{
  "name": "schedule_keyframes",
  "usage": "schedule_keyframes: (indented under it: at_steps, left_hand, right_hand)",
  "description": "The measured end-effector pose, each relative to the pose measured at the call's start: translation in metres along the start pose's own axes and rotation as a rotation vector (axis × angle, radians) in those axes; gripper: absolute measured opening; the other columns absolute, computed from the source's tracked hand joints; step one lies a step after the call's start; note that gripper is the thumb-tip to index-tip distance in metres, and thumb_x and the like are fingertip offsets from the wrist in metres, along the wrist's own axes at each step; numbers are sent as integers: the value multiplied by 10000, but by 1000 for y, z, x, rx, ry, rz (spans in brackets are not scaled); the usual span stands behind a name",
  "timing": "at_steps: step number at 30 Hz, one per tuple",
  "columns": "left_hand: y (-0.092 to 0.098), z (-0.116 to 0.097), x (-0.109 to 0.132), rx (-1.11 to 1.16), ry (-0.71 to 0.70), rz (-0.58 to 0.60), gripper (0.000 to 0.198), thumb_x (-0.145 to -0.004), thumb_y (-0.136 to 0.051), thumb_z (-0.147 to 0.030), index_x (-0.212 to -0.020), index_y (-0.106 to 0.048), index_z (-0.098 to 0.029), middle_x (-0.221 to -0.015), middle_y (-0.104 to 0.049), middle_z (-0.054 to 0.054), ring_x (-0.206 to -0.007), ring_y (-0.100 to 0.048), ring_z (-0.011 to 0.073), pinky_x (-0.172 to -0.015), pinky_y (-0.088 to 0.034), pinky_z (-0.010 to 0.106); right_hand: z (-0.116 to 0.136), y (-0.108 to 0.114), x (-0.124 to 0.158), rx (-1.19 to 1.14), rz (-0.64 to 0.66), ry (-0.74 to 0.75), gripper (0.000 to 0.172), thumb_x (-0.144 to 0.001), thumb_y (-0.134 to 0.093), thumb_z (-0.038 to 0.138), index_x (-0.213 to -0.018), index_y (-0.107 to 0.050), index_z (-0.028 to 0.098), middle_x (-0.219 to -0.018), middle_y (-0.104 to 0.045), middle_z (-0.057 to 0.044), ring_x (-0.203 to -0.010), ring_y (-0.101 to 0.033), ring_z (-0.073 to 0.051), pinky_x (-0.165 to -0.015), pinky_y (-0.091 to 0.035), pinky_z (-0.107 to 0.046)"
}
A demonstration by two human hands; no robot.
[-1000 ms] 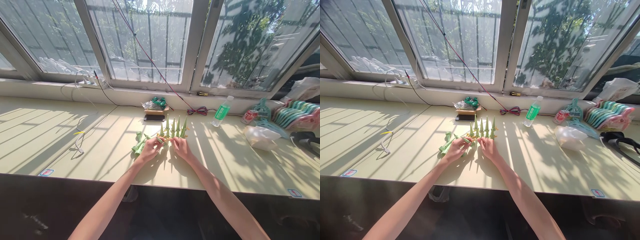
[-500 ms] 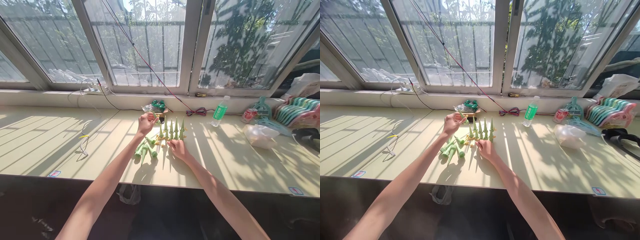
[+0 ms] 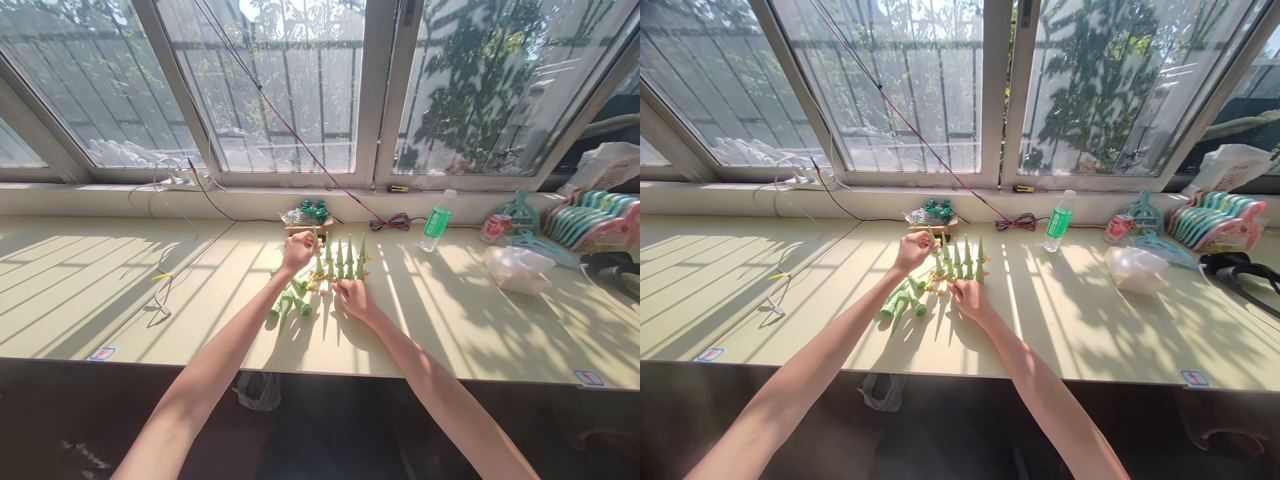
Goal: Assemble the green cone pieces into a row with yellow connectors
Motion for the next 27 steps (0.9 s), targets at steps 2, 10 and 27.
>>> schedule_keyframes:
  at_steps: [2, 10, 27]
  left_hand:
    - [-2, 2, 1, -4, 9, -1, 216, -798, -686, -385, -714, -686, -186, -783, -786, 53, -810, -750, 232, -713, -572, 290]
    - [-5, -3, 1, -19, -17, -17, 143, -793, -696, -296, -721, -684, -174, -822, -789, 74, -810, -746, 238, -721, -579, 310]
    - [-21, 20, 14, -22, 105, 52, 123, -807, -711, -282, -749, -663, -186, -863, -802, 80, -813, -759, 245, -713, -583, 314]
  right_hand:
    - [0, 0, 0, -6, 6, -5, 388, -995, -493, 284, -631, -379, 217, -572, -393, 20, -541, -371, -135, -559, -308, -289]
    - [2, 2, 0, 2, 9, -5, 406, -996, -459, 308, -634, -296, 226, -561, -389, 21, -528, -342, -135, -553, -273, -303]
    - [-1, 1, 1, 59, -1, -4, 399, -1006, -488, 289, -639, -349, 217, -563, -385, 24, -532, -367, -128, -550, -275, -288]
Point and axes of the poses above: each hand's wrist, its own x-axis away from the middle knuckle, its own y-axis out of the back of the hand, z = x × y, the point moved 9 cm from there along -x, towards the middle knuckle
